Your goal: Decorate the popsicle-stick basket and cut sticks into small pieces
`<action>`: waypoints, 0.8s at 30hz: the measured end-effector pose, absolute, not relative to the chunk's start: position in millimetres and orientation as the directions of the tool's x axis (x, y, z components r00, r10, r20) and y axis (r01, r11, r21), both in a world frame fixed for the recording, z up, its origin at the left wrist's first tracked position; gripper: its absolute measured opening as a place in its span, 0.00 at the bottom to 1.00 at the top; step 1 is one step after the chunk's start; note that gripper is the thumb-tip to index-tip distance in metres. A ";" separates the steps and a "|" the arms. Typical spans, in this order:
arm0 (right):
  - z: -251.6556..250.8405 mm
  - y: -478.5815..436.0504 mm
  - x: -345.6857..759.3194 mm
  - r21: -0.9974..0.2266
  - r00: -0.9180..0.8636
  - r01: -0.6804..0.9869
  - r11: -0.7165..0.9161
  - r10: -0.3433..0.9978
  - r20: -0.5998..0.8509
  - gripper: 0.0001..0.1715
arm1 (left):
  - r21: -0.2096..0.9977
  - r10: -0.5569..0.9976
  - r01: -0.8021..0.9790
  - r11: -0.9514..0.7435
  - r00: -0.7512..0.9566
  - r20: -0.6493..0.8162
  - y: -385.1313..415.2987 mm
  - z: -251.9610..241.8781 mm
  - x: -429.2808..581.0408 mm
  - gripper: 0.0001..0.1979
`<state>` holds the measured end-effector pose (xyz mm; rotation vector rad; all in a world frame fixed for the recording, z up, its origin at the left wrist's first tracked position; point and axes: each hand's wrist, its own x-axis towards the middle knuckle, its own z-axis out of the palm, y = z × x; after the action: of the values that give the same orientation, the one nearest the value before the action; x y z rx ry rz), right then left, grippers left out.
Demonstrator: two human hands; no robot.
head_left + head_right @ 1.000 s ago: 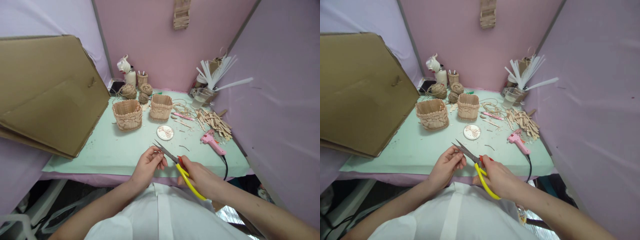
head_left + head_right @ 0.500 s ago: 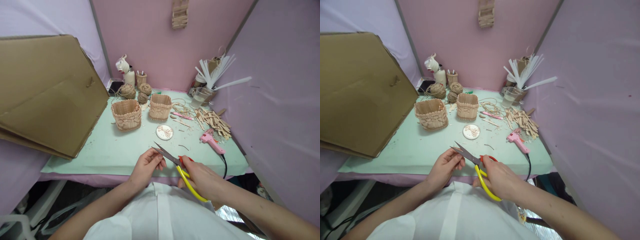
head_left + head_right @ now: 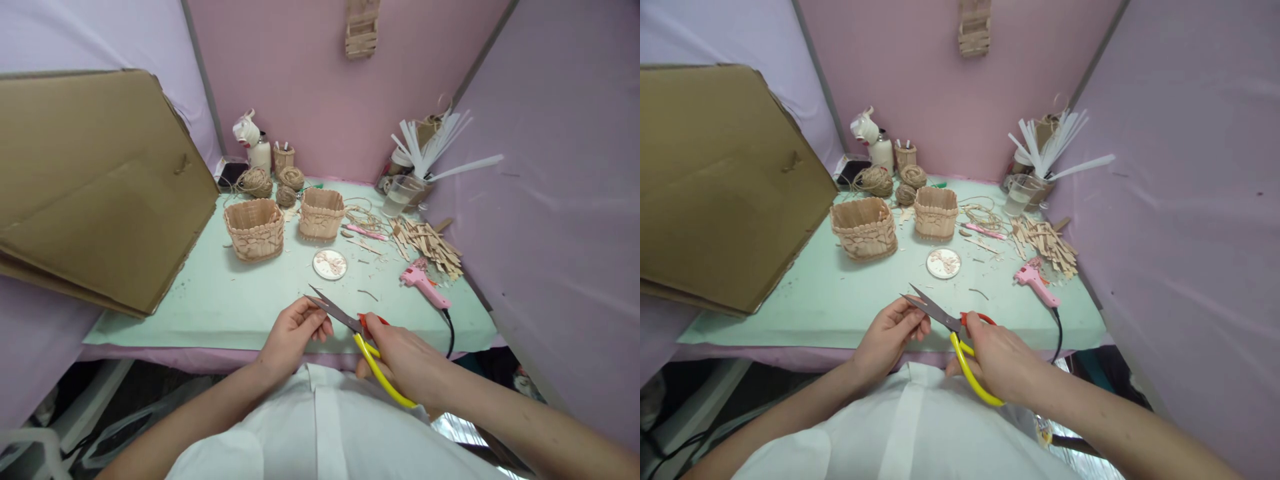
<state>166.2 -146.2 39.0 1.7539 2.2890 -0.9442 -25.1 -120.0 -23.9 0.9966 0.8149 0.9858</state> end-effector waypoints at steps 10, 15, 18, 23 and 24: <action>44.8 -145.7 168.0 -0.540 -0.364 0.840 0.045 0.785 -0.501 0.05 | 0.892 0.907 -0.322 0.316 0.379 -0.185 -124.1 -17.8 -25.6 0.09; 48.3 -139.1 178.9 -0.681 -0.479 0.732 0.022 0.728 -0.490 0.12 | 0.864 0.900 -0.332 0.378 0.352 -0.258 -124.5 -14.5 -27.0 0.10; 47.4 -137.3 181.3 -0.649 -0.463 0.759 0.046 0.739 -0.489 0.16 | 0.868 0.904 -0.323 0.378 0.331 -0.270 -123.6 -15.0 -27.6 0.10; 44.1 -139.2 177.4 -0.477 -0.403 0.863 0.165 0.795 -0.454 0.13 | 0.897 0.917 -0.282 0.340 0.313 -0.249 -123.3 -18.8 -29.2 0.09; 43.4 -139.9 176.7 -0.452 -0.393 0.875 0.176 0.802 -0.450 0.12 | 0.904 0.920 -0.271 0.330 0.308 -0.243 -123.3 -19.4 -29.6 0.09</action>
<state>176.7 -139.9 43.4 1.6646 2.3230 -1.0149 -29.6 -123.3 -19.4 0.8802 0.9105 0.9391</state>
